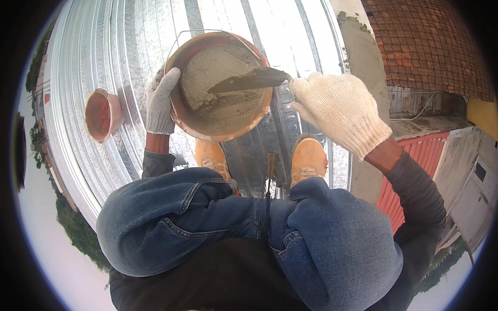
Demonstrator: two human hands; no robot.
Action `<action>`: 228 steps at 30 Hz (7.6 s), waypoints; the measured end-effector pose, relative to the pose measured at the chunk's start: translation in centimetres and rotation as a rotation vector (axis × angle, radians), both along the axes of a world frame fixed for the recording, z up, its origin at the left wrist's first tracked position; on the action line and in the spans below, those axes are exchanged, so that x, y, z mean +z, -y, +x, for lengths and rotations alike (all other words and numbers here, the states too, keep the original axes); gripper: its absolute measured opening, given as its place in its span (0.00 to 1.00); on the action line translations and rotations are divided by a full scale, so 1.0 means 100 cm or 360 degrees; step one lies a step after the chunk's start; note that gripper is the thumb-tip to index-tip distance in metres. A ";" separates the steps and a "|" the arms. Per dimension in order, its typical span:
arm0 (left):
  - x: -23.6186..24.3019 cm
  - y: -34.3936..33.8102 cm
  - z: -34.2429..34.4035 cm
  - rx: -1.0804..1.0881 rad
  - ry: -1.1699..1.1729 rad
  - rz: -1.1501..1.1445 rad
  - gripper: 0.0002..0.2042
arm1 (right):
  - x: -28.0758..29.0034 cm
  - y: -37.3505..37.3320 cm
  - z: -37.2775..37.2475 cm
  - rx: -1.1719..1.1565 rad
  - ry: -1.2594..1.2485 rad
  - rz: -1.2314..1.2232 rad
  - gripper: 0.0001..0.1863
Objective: The person scoops cement from a bucket using a trowel and applies it to a corrugated metal roof. They repeatedly smooth the cement along the roof's ridges, working their way across the surface.
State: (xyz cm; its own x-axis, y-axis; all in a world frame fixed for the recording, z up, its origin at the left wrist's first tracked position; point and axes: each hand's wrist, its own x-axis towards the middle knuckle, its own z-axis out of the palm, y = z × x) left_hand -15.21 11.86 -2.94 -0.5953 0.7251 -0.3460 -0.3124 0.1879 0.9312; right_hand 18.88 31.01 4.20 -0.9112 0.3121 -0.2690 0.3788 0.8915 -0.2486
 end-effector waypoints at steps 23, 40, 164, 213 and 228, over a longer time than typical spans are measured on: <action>-0.013 -0.004 -0.002 0.0101 0.0013 -0.0008 0.21 | -0.045 -0.016 -0.009 -0.0357 0.0142 -0.1504 0.25; -0.023 0.003 -0.018 -0.0006 0.0045 -0.0011 0.24 | -0.085 -0.007 0.117 -0.1633 -0.0169 -0.0109 0.20; 0.010 0.000 -0.003 -0.0119 -0.0171 -0.0552 0.33 | -0.124 0.361 0.503 -0.1798 0.0905 -0.0596 0.23; 0.005 0.008 0.028 0.0137 -0.0151 0.0038 0.30 | 0.011 0.019 -0.040 0.0130 0.0027 -0.0034 0.16; 0.015 0.003 0.047 0.0033 -0.0334 -0.0019 0.31 | -0.029 0.026 -0.032 0.0073 0.0176 -0.0130 0.18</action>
